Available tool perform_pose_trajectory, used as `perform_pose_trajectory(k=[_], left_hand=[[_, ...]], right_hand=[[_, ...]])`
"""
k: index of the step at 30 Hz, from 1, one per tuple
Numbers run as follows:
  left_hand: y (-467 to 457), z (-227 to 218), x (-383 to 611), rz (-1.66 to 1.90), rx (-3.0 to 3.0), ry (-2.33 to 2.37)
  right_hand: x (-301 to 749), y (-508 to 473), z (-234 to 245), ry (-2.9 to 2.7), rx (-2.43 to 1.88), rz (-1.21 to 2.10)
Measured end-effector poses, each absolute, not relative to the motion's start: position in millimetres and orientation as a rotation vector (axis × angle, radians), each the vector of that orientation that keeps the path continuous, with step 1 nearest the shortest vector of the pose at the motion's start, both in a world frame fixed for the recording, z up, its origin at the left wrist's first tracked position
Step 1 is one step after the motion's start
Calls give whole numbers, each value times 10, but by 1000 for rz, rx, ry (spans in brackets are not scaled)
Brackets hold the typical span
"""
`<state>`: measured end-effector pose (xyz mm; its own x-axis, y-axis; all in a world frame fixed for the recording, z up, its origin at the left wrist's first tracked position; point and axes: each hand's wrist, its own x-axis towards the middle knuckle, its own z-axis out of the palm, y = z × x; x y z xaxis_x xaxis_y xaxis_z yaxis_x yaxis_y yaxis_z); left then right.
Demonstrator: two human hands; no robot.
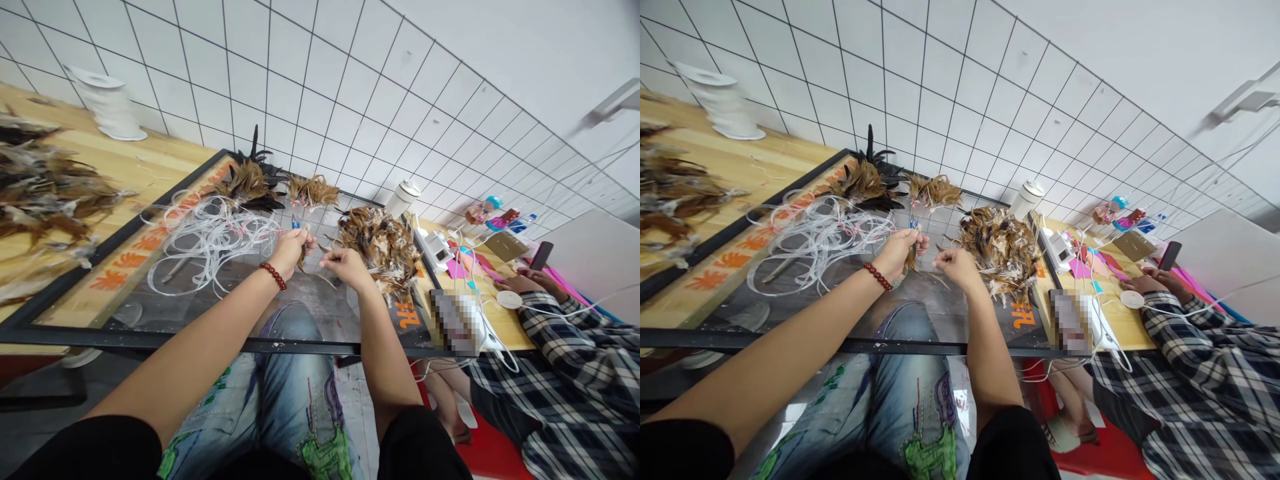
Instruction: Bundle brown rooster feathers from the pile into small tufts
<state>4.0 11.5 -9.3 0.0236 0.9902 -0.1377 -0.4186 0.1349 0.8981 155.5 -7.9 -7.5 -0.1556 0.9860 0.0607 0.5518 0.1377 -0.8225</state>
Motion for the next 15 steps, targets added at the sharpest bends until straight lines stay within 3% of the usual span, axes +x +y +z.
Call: perform_pose_trajectory(k=[8,13,15], left_hand=[[110,-69,9,1240,674,920],[101,-80,31,1189,673,941],[78,-75,39,1130,677,886]], right_hand=[[1455,-176,-55,-2322,-1522,638],[1524,-42,-106,-1726,-1178,969],[1543,-6,-111,-1472,-1097,959]])
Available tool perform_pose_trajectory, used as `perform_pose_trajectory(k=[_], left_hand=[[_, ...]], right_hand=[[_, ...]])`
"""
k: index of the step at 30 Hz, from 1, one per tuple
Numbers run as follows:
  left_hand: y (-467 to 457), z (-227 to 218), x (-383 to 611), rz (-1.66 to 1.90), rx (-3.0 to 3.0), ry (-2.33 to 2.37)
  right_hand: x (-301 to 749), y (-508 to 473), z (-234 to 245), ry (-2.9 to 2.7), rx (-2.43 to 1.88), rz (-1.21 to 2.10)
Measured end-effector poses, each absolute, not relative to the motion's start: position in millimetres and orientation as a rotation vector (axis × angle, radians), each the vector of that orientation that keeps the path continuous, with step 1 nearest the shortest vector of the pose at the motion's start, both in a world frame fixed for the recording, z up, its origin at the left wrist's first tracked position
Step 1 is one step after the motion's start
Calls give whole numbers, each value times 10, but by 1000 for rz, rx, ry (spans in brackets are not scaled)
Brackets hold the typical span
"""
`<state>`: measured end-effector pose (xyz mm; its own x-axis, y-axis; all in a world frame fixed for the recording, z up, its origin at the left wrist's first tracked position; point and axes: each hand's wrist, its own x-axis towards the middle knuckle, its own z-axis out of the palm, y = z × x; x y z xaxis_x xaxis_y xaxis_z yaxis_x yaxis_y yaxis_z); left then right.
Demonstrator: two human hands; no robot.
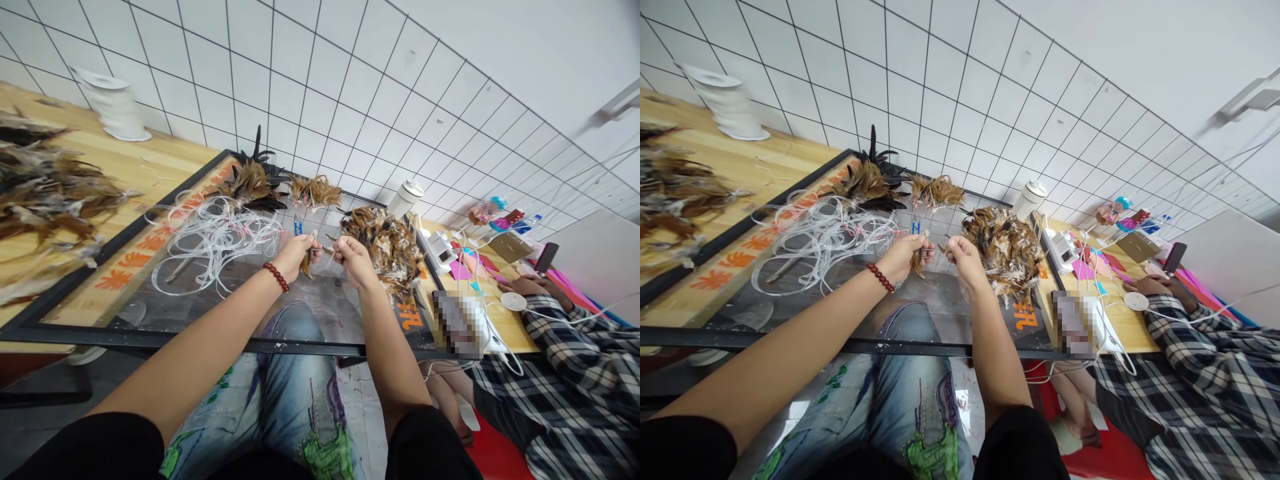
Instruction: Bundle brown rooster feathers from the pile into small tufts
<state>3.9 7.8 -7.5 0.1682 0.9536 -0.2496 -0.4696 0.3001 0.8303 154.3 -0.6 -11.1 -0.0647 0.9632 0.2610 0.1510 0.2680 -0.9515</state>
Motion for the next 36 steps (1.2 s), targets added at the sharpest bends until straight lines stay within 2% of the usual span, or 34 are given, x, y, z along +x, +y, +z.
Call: perform_pose_trajectory(k=[3,6,11,14,17,21,26,30,32,36], left_hand=[[30,-54,39,998,643,808],[-1,-30,33,895,549,753],[22,2,20,1039,393,526],[40,19,9,1133,379,474],[39,26,5,1169,437,433],[20,16,18,1208,559,428],[-5,-12,45,1199,744,457],[-19,-35,73,1208,857,477],[-19,-43,83,1207,880,485],[3,-54,75,1241,786,603]], right_hand=[[1533,-28,-89,-1360,-1100,548],[1491,-101,-71,-1496,-1091,127],[1421,-157,-124,-1966,-933,-83],[1375,-170,-144,-2044,-931,-164],[1332,-200,-122,-1981,-912,-114],[1340,-185,-92,-1695,-962,118],[1411,-63,-100,-1265,-1075,668],[1369,-73,-74,-1238,-980,1063],[1342,-91,-60,-1257,-929,1075],[1366,-60,-53,-1092,-956,824]])
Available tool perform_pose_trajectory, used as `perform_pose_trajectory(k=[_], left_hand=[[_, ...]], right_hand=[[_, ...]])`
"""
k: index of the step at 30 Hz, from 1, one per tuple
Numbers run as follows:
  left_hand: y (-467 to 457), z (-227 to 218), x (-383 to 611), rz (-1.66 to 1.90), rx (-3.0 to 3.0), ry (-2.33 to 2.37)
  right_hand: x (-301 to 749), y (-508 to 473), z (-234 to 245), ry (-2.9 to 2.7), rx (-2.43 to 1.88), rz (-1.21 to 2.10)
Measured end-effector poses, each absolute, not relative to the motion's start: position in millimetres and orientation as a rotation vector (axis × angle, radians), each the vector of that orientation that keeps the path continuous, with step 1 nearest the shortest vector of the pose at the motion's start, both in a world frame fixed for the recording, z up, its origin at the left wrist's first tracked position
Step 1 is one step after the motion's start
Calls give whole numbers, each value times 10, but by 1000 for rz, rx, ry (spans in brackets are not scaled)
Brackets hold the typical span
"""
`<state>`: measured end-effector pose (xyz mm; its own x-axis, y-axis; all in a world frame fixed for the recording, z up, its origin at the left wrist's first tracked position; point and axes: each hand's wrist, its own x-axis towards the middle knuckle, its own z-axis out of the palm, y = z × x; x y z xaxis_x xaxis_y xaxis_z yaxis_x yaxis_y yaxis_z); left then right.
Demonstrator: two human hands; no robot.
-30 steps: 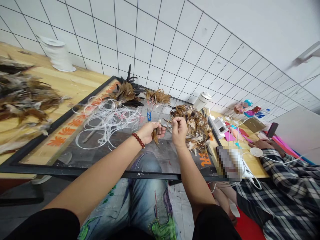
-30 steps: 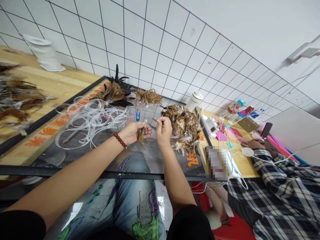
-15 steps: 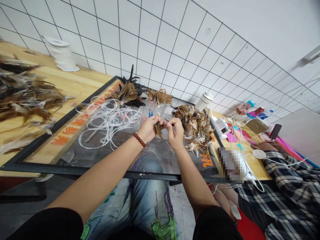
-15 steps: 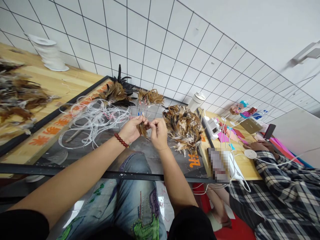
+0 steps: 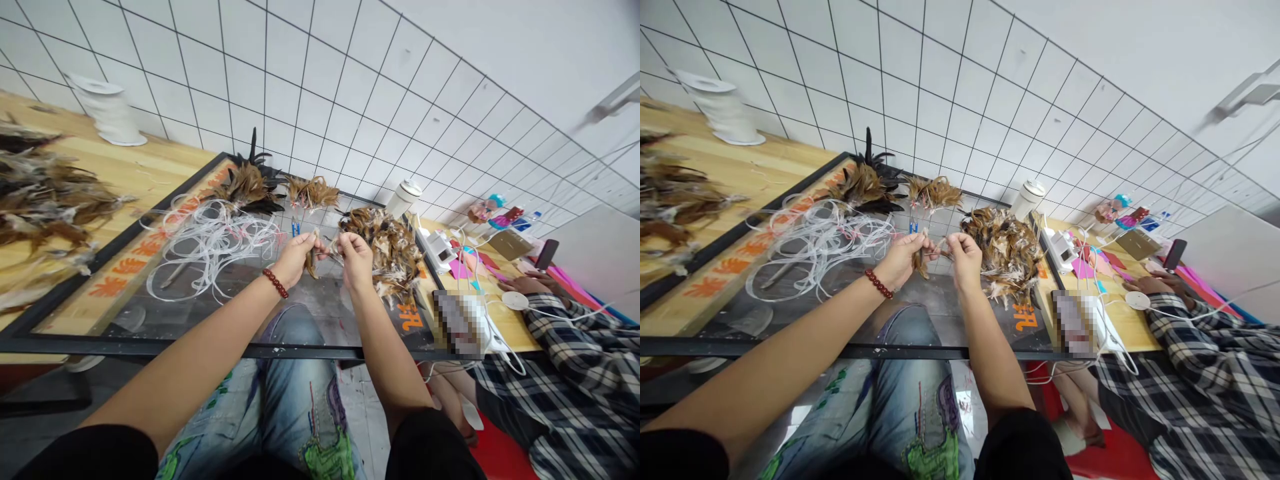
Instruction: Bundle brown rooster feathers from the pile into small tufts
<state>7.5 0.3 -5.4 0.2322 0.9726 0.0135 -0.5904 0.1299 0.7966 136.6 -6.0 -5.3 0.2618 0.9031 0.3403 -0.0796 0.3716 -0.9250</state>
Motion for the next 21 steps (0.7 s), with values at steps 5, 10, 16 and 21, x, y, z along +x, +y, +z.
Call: perform_pose_trajectory(k=[5,10,16,21], left_hand=[[0,-35,48,1025,659,698],[-21,-17,74,983,569,698],[42,-43,74,1121,454,585],[14,-5,36,1103,468,561]], right_hand=[[1458,-37,-49,-1046,-1063,483],[1441,-148,-84,-1557,-1036,28],[1361,-184,-162,-1996,-1004,-226],[1385,-165,-176,-2021,-1050,-272]])
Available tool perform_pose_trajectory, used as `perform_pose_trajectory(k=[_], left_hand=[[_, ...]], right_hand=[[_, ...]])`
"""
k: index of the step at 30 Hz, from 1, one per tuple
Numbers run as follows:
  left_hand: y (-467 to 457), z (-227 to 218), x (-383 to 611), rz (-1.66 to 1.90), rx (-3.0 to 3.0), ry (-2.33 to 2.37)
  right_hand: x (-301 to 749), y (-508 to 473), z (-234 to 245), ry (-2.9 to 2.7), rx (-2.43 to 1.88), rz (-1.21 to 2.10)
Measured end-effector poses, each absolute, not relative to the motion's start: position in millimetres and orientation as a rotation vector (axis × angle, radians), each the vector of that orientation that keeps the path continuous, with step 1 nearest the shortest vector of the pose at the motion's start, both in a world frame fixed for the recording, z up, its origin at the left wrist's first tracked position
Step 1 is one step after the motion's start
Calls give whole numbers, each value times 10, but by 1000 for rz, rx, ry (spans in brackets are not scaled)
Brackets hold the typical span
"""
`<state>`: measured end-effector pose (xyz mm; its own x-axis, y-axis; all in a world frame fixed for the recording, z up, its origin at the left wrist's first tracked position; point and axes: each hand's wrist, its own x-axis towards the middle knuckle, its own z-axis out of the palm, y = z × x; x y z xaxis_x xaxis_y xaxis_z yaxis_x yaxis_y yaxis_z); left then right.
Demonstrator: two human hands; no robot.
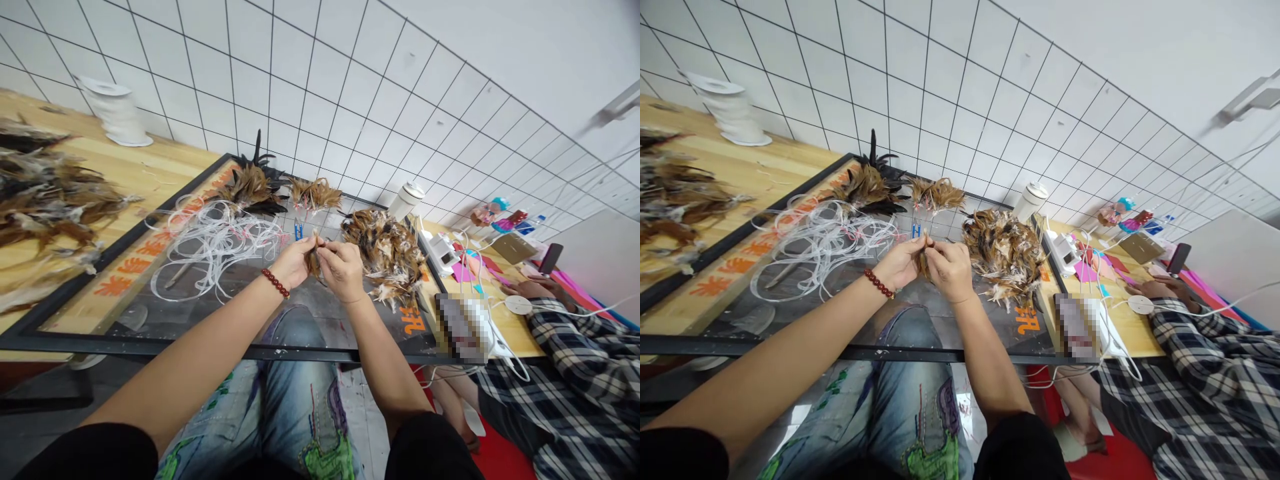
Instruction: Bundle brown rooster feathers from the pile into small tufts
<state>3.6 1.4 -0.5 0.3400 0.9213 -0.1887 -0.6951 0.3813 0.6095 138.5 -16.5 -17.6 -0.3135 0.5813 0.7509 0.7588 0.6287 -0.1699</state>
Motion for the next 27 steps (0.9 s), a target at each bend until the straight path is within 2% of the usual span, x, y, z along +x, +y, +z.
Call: perform_pose_trajectory(k=[4,7,14,17,20,27], left_hand=[[-1,16,37,1131,450,558],[12,-24,61,1175,531,568],[-22,-90,121,1180,1025,689],[-61,-55,133,1154,1102,682],[-81,-36,141,1140,1152,704],[-92,-35,123,1046,1084,602]], right_hand=[[1365,-201,-159,-2006,-1032,-224],[1325,-222,-120,-1863,-1032,-43],[1409,-84,-59,-1264,-957,996],[1429,-91,-29,-1221,-868,1283],[1401,-125,-12,-1213,-819,1331],[1388,-90,-69,-1133,-870,1196]])
